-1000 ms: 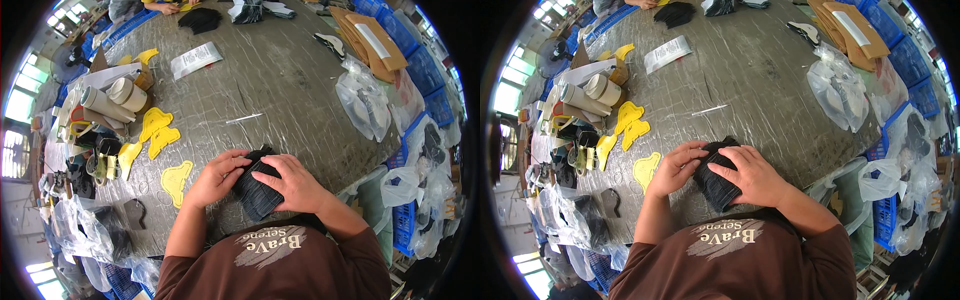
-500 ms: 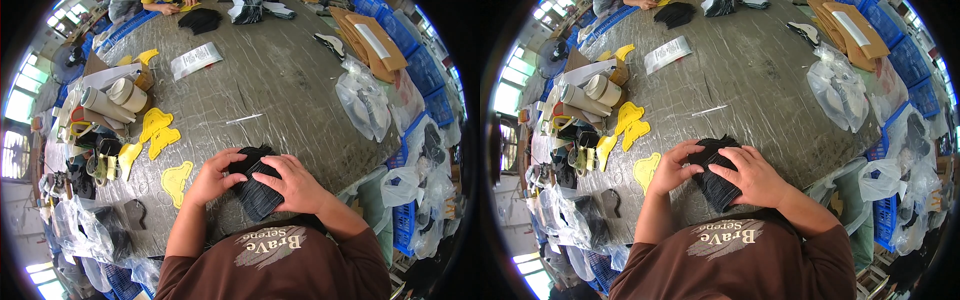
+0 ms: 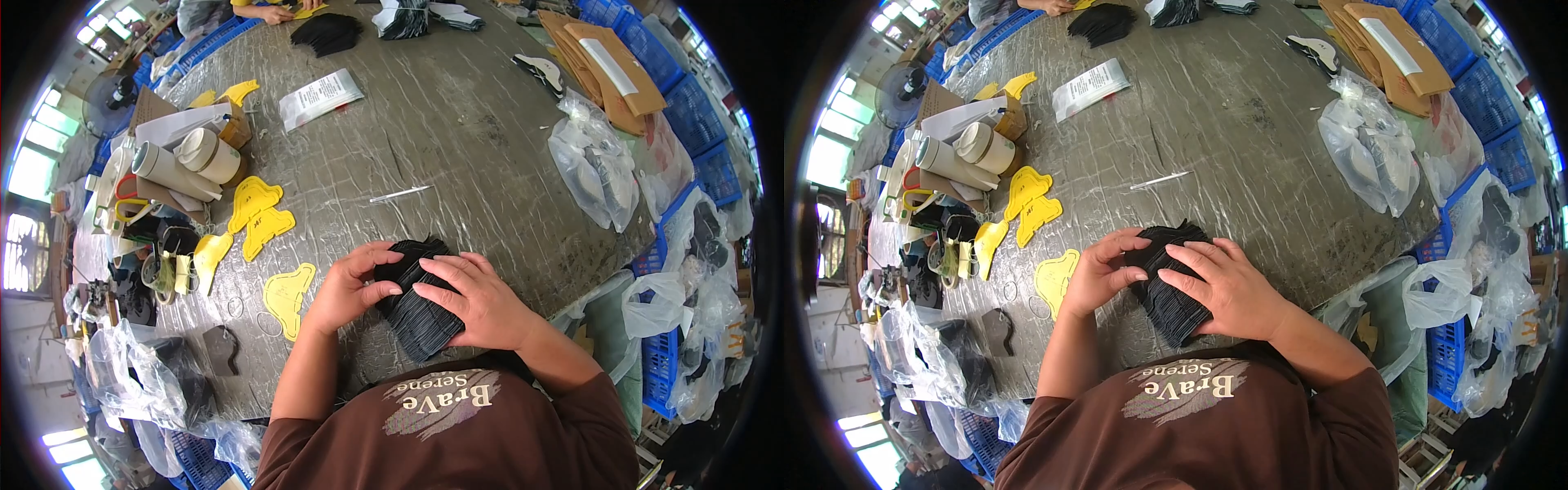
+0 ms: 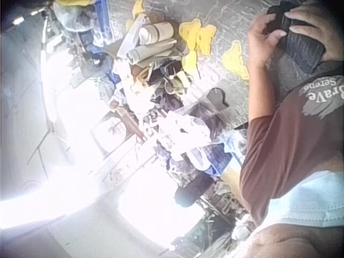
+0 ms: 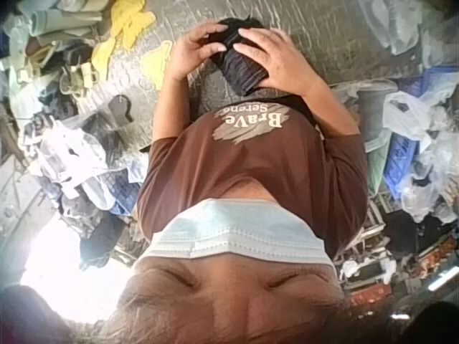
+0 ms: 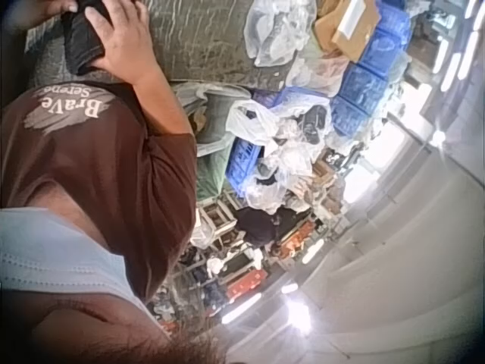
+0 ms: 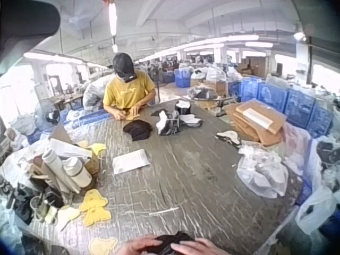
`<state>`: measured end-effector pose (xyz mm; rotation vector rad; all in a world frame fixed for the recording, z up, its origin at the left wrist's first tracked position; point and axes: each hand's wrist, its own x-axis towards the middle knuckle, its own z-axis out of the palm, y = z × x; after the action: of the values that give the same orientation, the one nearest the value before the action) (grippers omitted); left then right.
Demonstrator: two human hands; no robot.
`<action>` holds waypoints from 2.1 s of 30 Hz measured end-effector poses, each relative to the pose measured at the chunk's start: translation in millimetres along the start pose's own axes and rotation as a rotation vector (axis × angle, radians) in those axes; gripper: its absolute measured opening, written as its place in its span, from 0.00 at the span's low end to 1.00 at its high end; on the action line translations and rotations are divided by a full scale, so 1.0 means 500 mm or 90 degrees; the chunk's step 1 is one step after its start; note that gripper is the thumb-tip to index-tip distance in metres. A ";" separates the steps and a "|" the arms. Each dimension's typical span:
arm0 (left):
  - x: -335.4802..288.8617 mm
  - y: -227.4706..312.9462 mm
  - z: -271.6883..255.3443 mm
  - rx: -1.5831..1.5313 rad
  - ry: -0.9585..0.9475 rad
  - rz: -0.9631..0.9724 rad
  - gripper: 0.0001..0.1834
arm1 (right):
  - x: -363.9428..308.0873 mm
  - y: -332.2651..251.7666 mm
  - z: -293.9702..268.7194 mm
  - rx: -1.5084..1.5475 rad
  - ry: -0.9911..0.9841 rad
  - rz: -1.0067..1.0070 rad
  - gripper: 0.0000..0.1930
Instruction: Trace outlines on shoe component pieces using a white marking pen.
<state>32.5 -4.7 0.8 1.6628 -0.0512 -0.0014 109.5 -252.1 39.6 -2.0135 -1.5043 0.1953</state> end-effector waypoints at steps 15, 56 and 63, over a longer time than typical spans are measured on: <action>0.001 -0.022 -0.004 -0.088 0.005 -0.007 0.23 | -0.005 -0.003 0.001 -0.006 -0.015 0.013 0.46; -0.002 0.018 0.007 0.048 -0.034 -0.013 0.26 | -0.007 -0.001 0.006 0.004 0.006 0.008 0.46; -0.006 0.025 0.023 -0.017 0.051 -0.013 0.19 | -0.006 -0.001 0.004 -0.022 0.008 0.003 0.41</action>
<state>28.9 -17.2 12.3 1.6355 0.0256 0.0488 107.4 -253.9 37.7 -2.0417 -1.5059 0.1593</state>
